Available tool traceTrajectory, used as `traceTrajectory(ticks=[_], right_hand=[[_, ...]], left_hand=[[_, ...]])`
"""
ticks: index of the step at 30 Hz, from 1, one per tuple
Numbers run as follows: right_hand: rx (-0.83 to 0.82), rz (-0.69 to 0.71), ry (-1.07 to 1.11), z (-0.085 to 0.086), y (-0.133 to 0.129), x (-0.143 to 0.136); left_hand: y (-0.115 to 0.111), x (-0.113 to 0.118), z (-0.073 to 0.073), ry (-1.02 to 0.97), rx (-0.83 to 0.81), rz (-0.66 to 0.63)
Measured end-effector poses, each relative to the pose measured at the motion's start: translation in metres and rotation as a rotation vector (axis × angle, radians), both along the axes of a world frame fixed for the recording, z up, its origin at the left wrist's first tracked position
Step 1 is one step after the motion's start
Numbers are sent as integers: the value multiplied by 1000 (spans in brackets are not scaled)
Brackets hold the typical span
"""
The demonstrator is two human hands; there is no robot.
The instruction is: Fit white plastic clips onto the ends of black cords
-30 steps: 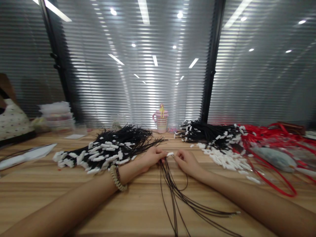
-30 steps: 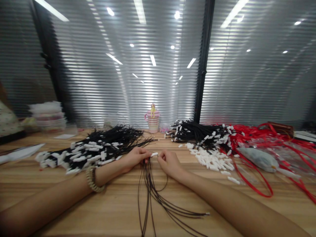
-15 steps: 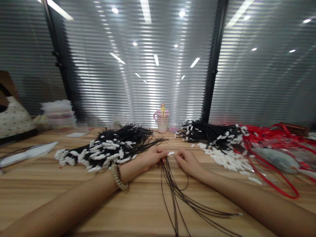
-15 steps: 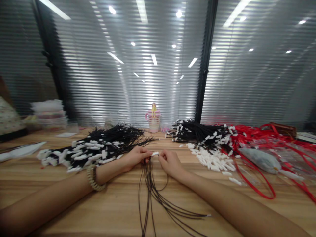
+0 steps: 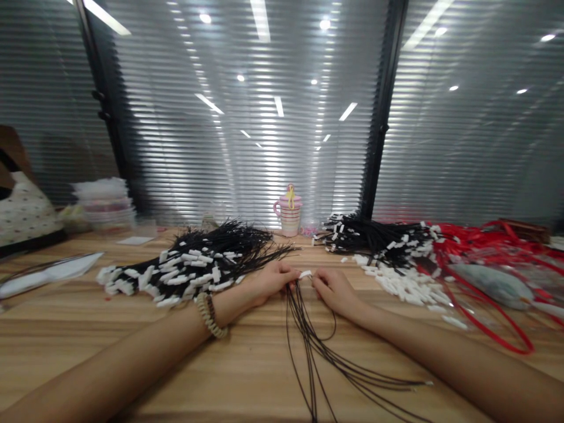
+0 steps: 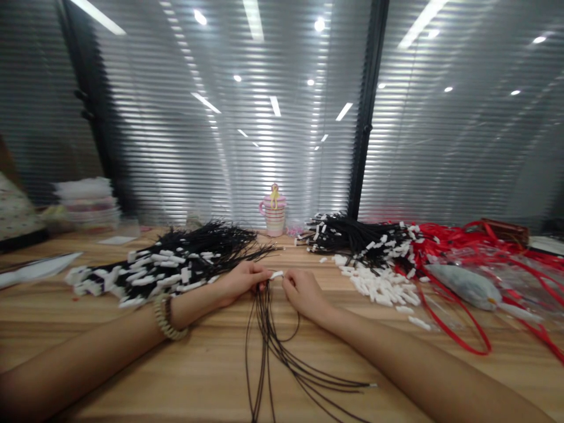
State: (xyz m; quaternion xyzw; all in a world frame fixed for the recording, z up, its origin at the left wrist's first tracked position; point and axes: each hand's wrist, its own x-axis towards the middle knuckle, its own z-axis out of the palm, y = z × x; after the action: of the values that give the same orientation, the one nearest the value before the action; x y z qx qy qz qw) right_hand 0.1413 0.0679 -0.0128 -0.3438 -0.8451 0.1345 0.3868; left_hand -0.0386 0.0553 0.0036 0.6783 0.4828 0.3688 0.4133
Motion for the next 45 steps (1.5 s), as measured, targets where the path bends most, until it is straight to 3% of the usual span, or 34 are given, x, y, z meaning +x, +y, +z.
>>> traceTrajectory(ticks=[19, 33, 45], right_hand=[[-11, -66, 123, -3, 3, -1], [87, 52, 161, 3, -5, 1], [120, 15, 116, -3, 1, -1]], left_hand=[[-3, 1, 1, 38, 17, 25], [-10, 2, 6, 92, 68, -78], [-10, 3, 5, 111, 89, -70]])
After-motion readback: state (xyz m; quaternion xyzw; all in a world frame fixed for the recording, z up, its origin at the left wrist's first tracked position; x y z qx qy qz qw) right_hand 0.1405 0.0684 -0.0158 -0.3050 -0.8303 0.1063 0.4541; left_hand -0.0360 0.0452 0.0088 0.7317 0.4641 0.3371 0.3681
